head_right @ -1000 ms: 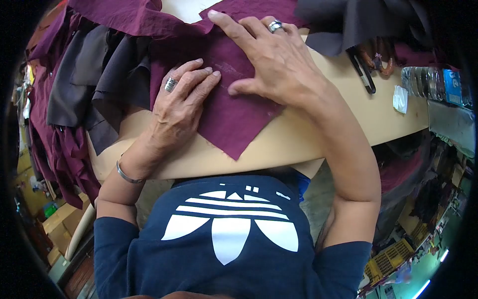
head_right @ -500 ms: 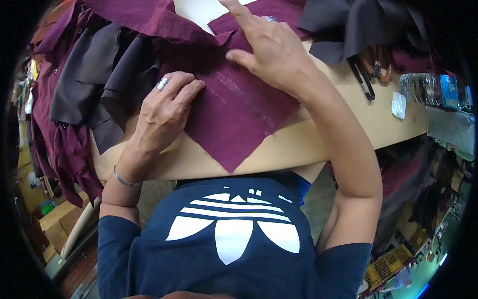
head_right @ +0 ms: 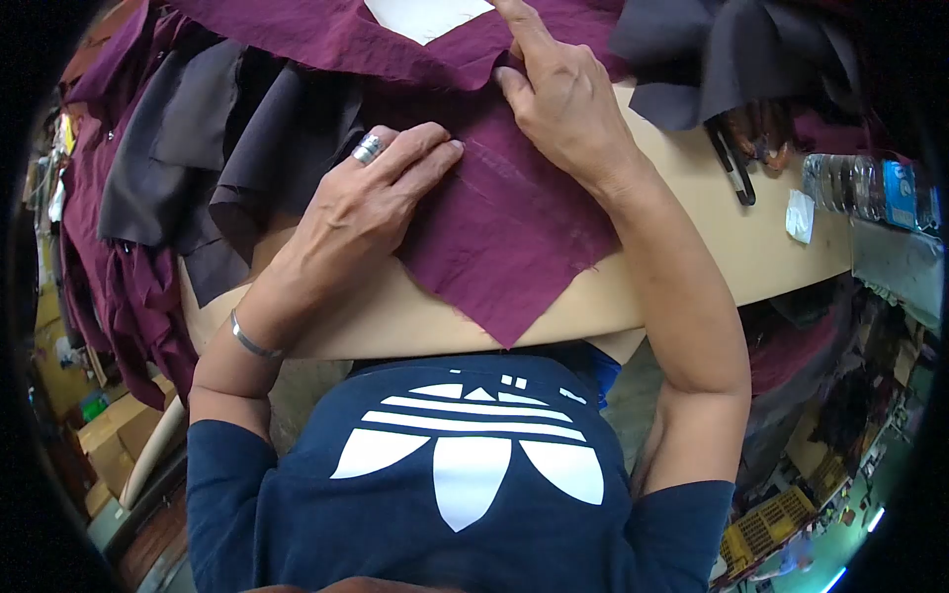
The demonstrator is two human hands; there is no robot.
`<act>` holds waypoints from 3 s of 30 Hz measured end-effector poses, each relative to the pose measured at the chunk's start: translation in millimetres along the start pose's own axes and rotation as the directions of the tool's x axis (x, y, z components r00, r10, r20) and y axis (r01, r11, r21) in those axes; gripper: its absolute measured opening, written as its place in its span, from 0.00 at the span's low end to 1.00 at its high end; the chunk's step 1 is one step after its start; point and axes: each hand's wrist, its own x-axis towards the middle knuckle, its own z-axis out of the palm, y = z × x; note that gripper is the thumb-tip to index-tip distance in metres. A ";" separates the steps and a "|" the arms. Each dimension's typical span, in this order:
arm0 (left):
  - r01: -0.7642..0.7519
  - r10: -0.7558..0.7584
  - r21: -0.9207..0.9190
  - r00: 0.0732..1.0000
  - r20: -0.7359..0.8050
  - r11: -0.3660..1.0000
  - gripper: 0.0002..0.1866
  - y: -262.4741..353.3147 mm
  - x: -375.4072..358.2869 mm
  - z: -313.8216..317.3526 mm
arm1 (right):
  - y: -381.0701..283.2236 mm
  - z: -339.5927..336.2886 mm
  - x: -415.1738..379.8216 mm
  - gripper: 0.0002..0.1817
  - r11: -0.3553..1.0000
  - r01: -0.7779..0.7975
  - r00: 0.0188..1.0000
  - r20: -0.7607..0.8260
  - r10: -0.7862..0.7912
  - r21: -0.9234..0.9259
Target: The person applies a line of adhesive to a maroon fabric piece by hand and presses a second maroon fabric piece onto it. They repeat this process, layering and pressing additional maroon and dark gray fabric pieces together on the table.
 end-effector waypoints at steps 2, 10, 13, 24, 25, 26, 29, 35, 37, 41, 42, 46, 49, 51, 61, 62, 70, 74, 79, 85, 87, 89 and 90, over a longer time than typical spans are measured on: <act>0.017 -0.016 0.011 0.999 -0.041 1.000 0.23 -3.0 -1.8 7.6 | 8.1 0.2 -1.6 0.38 0.995 0.087 0.996 -0.009 -0.087 0.047; 0.017 -0.010 0.113 0.998 -0.064 0.993 0.23 -3.8 -9.3 10.1 | 10.7 1.4 -2.0 0.35 0.990 0.138 0.990 -0.024 -0.137 0.024; -0.011 0.019 0.158 0.999 -0.049 0.987 0.25 -4.2 -10.9 9.2 | 10.5 -0.2 -1.1 0.34 0.992 0.115 0.993 0.002 -0.115 0.054; -0.079 0.078 0.154 0.997 0.008 0.985 0.24 0.0 -10.8 8.3 | 8.7 2.3 -1.8 0.32 0.990 0.122 0.992 -0.042 -0.119 0.068; -0.041 0.044 0.157 0.999 -0.017 0.987 0.23 3.2 -10.8 10.3 | 10.0 2.5 -1.8 0.31 0.990 0.132 0.991 -0.046 -0.129 0.055; -0.003 0.010 0.160 0.999 -0.044 0.987 0.23 7.6 -11.1 13.8 | 10.9 2.8 -1.7 0.31 0.989 0.141 0.989 -0.051 -0.139 0.041; 0.003 0.009 0.167 0.997 -0.072 0.986 0.22 10.3 -10.3 16.1 | 11.4 2.8 -2.3 0.31 0.992 0.115 0.993 -0.041 -0.113 0.041; 0.005 0.006 0.094 0.994 -0.113 0.996 0.22 -0.3 -8.8 10.7 | 11.0 -0.1 -0.4 0.34 0.991 0.116 0.993 -0.004 -0.116 0.059; 0.020 -0.007 0.102 0.992 -0.124 0.995 0.23 -3.3 -8.6 9.9 | 5.5 -3.0 4.8 0.36 0.991 0.098 0.995 0.002 -0.098 0.093; 0.083 -0.069 0.123 0.991 -0.114 0.989 0.22 -11.2 -6.5 10.6 | -10.5 -1.4 14.6 0.39 0.993 -0.074 0.993 0.103 0.065 0.087; 0.086 -0.069 0.125 0.989 -0.133 0.988 0.22 -12.0 -7.4 11.6 | -7.9 1.2 15.2 0.39 0.993 -0.025 0.996 0.086 0.016 0.112; 0.099 -0.074 0.138 0.982 -0.175 0.985 0.21 -11.6 -9.5 12.9 | 4.5 10.2 21.2 0.38 0.981 0.104 0.993 0.037 -0.112 0.165; 0.099 -0.071 0.173 0.985 -0.158 0.980 0.21 -10.6 -10.8 14.0 | 3.0 6.8 22.1 0.36 0.979 0.094 0.992 0.065 -0.107 0.179; 0.088 -0.062 0.200 0.990 -0.130 0.976 0.21 -9.9 -10.8 12.4 | 2.7 6.0 22.3 0.36 0.978 0.100 0.991 0.073 -0.115 0.185; -0.013 0.028 0.183 0.996 -0.080 0.983 0.25 -9.8 -13.4 8.4 | 8.3 9.6 24.9 0.38 0.982 0.153 0.983 0.087 -0.163 0.115; 0.003 0.010 0.137 0.995 -0.097 0.991 0.25 -9.8 -13.8 9.1 | 7.9 8.3 26.3 0.39 0.984 0.154 0.981 0.103 -0.163 0.093; 0.168 -0.146 0.138 0.977 -0.155 0.976 0.21 -13.8 -7.6 8.4 | 1.7 12.7 36.2 0.42 0.994 0.060 0.977 0.199 -0.076 0.088; 0.146 -0.112 0.197 0.978 -0.176 0.970 0.16 -17.7 -7.4 10.6 | -4.4 9.7 36.8 0.40 0.998 -0.005 0.981 0.195 -0.006 0.055; 0.141 -0.106 0.223 0.981 -0.161 0.965 0.16 -17.7 -9.4 12.4 | -1.1 11.9 38.3 0.36 0.994 -0.009 0.989 0.150 -0.007 0.107; 0.152 -0.120 0.231 0.982 -0.146 0.961 0.19 -17.6 -9.9 11.8 | 0.3 17.1 38.2 0.33 0.999 0.018 0.995 0.097 -0.021 0.031; 0.132 -0.099 0.242 0.985 -0.142 0.961 0.19 -19.3 -10.4 11.3 | 0.1 18.6 38.3 0.31 1.000 0.031 0.997 0.073 -0.031 -0.002; 0.125 -0.095 0.227 0.986 -0.138 0.966 0.21 -19.6 -11.1 10.3 | -0.6 20.0 38.3 0.29 0.999 0.024 0.998 0.054 -0.022 -0.042; 0.127 -0.100 0.207 0.986 -0.137 0.970 0.23 -18.8 -11.2 8.7 | 0.4 21.5 38.7 0.28 0.998 0.032 0.999 0.028 -0.030 -0.048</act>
